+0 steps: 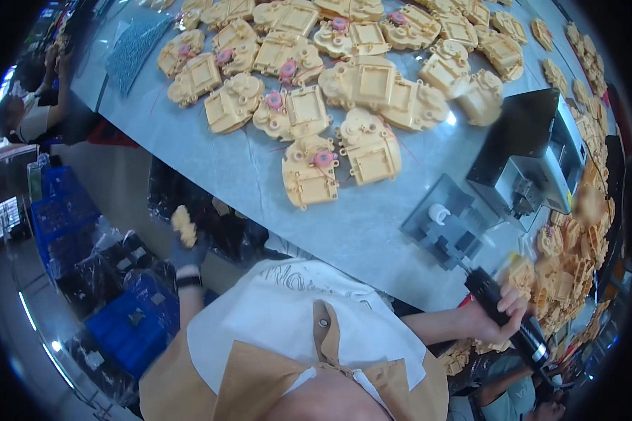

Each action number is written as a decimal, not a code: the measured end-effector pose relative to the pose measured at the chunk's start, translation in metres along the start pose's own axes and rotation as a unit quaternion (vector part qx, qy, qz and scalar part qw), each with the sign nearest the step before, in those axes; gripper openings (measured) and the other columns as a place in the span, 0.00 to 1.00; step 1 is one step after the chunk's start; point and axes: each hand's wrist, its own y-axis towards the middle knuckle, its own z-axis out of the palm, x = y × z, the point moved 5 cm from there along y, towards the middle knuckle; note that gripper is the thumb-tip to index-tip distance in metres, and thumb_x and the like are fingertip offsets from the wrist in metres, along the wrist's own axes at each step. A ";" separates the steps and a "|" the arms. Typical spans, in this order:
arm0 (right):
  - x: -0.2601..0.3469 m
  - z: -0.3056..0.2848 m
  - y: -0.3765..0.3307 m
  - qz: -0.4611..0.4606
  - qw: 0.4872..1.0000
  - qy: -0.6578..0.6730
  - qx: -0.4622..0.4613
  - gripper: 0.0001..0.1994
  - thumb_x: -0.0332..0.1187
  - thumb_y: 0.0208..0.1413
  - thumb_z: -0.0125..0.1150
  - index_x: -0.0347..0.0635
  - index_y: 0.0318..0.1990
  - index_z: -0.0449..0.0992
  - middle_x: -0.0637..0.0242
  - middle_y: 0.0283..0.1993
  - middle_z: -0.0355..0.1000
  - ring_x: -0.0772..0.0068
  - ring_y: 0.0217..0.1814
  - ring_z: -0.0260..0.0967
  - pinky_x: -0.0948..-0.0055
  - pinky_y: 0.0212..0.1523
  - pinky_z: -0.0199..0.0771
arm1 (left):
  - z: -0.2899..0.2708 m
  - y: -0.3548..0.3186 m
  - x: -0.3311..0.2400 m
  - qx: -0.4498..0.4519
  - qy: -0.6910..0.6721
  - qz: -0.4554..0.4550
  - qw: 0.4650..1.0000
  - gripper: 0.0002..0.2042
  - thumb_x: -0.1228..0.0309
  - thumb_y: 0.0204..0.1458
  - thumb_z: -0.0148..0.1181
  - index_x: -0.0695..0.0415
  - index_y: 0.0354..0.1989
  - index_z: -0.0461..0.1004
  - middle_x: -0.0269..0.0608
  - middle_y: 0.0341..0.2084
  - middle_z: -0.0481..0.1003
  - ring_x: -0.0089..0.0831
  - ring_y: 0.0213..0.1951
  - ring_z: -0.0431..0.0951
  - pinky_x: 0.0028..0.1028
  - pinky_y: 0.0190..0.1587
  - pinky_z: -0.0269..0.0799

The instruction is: The person uses a handheld rotary tool to drill holes into small yellow plastic components on a workbench. They pick up each component, secure it with a gloved hand, and apply the tool to specific points, then place the finished piece back on the table. The process is repeated for multiple units.

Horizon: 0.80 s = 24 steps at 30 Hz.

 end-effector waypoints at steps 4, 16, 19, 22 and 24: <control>0.012 0.008 -0.004 0.009 0.997 0.039 0.059 0.15 0.26 0.47 0.48 0.37 0.45 0.66 0.73 0.20 0.53 0.79 0.19 0.53 0.75 0.29 0.55 | 0.110 -0.019 0.000 -0.009 0.057 0.195 0.979 0.36 0.55 0.46 0.59 0.59 0.61 0.53 0.49 0.59 0.54 0.40 0.59 0.56 0.35 0.60 0.54; 0.040 -0.021 -0.028 -0.058 0.997 -0.049 -0.034 0.19 0.27 0.46 0.49 0.42 0.48 0.60 0.72 0.19 0.54 0.78 0.18 0.55 0.73 0.29 0.57 | 0.347 -0.192 0.118 0.420 0.579 0.525 0.462 0.29 0.74 0.38 0.62 0.63 0.53 0.63 0.51 0.45 0.70 0.38 0.46 0.71 0.33 0.48 0.67; 0.045 -0.031 -0.026 -0.048 0.997 -0.032 -0.041 0.20 0.27 0.46 0.49 0.43 0.49 0.58 0.72 0.19 0.54 0.78 0.18 0.56 0.72 0.29 0.57 | 0.325 -0.179 0.110 0.413 0.551 0.468 0.553 0.28 0.78 0.36 0.63 0.64 0.51 0.64 0.48 0.43 0.72 0.35 0.41 0.74 0.29 0.45 0.69; 0.045 -0.038 -0.026 -0.049 0.997 -0.035 -0.038 0.19 0.27 0.46 0.48 0.44 0.49 0.58 0.72 0.19 0.54 0.78 0.18 0.56 0.72 0.30 0.57 | 0.328 -0.191 0.099 0.420 0.498 0.404 0.642 0.24 0.77 0.37 0.64 0.65 0.46 0.67 0.44 0.41 0.73 0.30 0.41 0.74 0.28 0.43 0.69; 0.044 -0.035 -0.026 -0.040 0.998 -0.030 -0.029 0.20 0.27 0.46 0.48 0.44 0.49 0.58 0.72 0.19 0.54 0.78 0.18 0.56 0.72 0.30 0.58 | 0.363 -0.237 0.102 0.481 0.463 0.380 0.640 0.23 0.77 0.36 0.65 0.63 0.44 0.68 0.43 0.38 0.73 0.31 0.39 0.74 0.29 0.41 0.69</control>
